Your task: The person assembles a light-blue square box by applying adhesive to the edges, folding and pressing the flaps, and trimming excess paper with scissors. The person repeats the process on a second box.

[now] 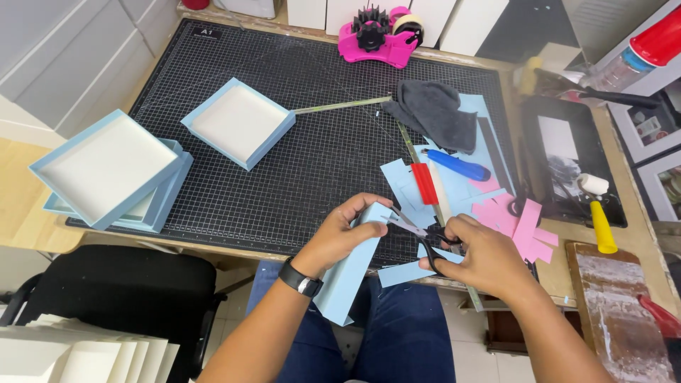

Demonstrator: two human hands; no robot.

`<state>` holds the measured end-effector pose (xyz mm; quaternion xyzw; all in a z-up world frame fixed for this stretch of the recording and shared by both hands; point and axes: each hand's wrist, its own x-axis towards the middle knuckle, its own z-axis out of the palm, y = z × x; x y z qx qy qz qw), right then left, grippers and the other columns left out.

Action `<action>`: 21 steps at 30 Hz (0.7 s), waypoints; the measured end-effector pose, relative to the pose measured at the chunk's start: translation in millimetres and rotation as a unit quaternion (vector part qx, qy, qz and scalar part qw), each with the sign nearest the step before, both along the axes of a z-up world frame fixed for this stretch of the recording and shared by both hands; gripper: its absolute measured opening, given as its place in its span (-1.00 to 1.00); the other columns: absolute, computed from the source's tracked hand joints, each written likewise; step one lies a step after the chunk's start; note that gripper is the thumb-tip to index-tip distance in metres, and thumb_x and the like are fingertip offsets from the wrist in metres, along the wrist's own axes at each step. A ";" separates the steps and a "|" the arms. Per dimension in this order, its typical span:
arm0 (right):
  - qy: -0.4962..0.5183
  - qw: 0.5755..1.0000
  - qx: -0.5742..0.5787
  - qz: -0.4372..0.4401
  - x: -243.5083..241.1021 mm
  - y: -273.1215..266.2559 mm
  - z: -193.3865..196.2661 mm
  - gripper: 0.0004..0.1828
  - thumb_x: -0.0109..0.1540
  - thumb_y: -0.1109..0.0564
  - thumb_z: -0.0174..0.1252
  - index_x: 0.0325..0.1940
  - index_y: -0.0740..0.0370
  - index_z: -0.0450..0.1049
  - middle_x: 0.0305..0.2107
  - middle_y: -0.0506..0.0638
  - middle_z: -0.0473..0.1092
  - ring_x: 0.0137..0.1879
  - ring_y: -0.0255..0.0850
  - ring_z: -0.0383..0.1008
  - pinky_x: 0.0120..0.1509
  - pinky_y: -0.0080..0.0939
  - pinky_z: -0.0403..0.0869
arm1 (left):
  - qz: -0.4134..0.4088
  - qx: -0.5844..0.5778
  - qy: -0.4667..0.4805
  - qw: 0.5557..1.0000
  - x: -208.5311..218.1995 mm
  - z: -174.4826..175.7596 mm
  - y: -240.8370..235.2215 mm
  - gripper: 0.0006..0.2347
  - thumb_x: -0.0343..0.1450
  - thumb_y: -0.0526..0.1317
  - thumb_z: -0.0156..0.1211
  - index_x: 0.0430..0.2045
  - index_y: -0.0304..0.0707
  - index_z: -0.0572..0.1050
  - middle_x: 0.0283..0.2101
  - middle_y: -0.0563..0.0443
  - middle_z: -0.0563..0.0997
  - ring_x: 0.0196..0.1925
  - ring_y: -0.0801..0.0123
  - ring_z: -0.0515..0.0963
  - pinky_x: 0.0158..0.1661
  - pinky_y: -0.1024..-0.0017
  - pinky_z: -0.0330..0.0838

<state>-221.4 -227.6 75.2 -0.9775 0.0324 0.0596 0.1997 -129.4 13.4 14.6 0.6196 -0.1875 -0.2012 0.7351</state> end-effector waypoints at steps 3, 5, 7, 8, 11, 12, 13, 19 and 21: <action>-0.001 1.000 0.009 -0.001 4.1 -1.8 -2.3 -0.66 -0.05 0.01 0.45 -0.34 0.13 0.48 -0.40 -0.03 0.57 -0.31 0.06 0.57 -0.18 0.06 0.51 | 0.000 0.007 -0.001 1.000 4.1 -12.0 -1.4 -0.63 0.28 -0.26 0.38 0.00 -0.21 0.60 -0.21 -0.15 0.61 -0.14 0.27 0.52 -0.21 0.41 0.44; 0.007 1.000 0.014 -0.002 5.2 -4.5 -3.3 -0.67 -0.06 0.00 0.45 -0.35 0.11 0.49 -0.42 -0.05 0.55 -0.33 0.03 0.55 -0.19 0.01 0.49 | -0.005 0.012 -0.001 1.000 1.2 -6.2 -0.3 -0.64 0.29 -0.26 0.37 0.00 -0.21 0.60 -0.21 -0.14 0.60 -0.13 0.25 0.51 -0.19 0.39 0.44; 0.012 1.000 0.018 0.000 9.2 -6.0 -1.7 -0.68 -0.06 -0.02 0.46 -0.37 0.08 0.49 -0.43 -0.07 0.53 -0.35 0.00 0.53 -0.20 -0.03 0.47 | -0.007 0.017 -0.005 1.000 3.0 -4.5 -0.3 -0.64 0.29 -0.26 0.36 0.00 -0.21 0.59 -0.21 -0.14 0.60 -0.12 0.23 0.50 -0.18 0.37 0.44; 0.012 1.000 0.020 0.001 9.4 -5.9 -0.8 -0.68 -0.06 -0.01 0.46 -0.38 0.08 0.49 -0.44 -0.07 0.54 -0.36 -0.01 0.52 -0.21 -0.04 0.46 | -0.007 0.015 -0.007 1.000 3.2 -7.0 -0.8 -0.64 0.29 -0.25 0.37 -0.01 -0.22 0.59 -0.21 -0.14 0.59 -0.11 0.22 0.50 -0.16 0.35 0.43; 0.016 1.000 0.023 0.004 10.9 -5.7 -0.7 -0.71 -0.05 0.02 0.45 -0.40 0.09 0.49 -0.46 -0.07 0.55 -0.39 -0.02 0.52 -0.24 -0.06 0.45 | -0.007 0.014 -0.009 1.000 2.3 -4.1 -0.1 -0.64 0.29 -0.24 0.37 -0.01 -0.22 0.59 -0.21 -0.14 0.58 -0.09 0.21 0.49 -0.14 0.33 0.43; 0.019 1.000 0.024 0.005 11.5 -6.0 -0.8 -0.73 -0.04 0.04 0.45 -0.41 0.10 0.50 -0.46 -0.06 0.57 -0.41 -0.03 0.52 -0.26 -0.08 0.44 | -0.008 0.013 -0.011 1.000 2.1 -1.1 0.1 -0.64 0.29 -0.24 0.37 -0.02 -0.22 0.59 -0.20 -0.14 0.58 -0.08 0.20 0.49 -0.13 0.32 0.43; 0.019 1.000 0.024 0.005 12.6 -6.6 -1.2 -0.73 -0.04 0.04 0.45 -0.41 0.10 0.50 -0.46 -0.06 0.57 -0.41 -0.03 0.52 -0.26 -0.08 0.44 | -0.008 0.013 -0.011 1.000 2.8 -3.7 0.1 -0.64 0.29 -0.24 0.37 -0.02 -0.22 0.59 -0.20 -0.14 0.58 -0.08 0.20 0.49 -0.13 0.32 0.43; 0.032 0.998 0.046 0.001 13.4 -10.3 -0.6 -0.80 -0.01 0.11 0.44 -0.41 0.12 0.54 -0.46 -0.03 0.60 -0.40 -0.01 0.53 -0.24 -0.11 0.44 | -0.016 0.001 -0.013 1.000 5.3 -10.8 1.0 -0.65 0.29 -0.25 0.37 -0.03 -0.21 0.58 -0.22 -0.09 0.58 -0.09 0.27 0.48 -0.15 0.37 0.42; 0.035 0.999 0.041 0.002 12.7 -11.0 2.0 -0.79 -0.01 0.12 0.44 -0.42 0.17 0.52 -0.48 0.03 0.59 -0.39 0.06 0.55 -0.24 -0.06 0.45 | -0.020 -0.004 -0.019 1.000 5.4 -10.7 0.6 -0.65 0.29 -0.25 0.36 -0.03 -0.22 0.58 -0.23 -0.09 0.59 -0.10 0.28 0.48 -0.16 0.38 0.41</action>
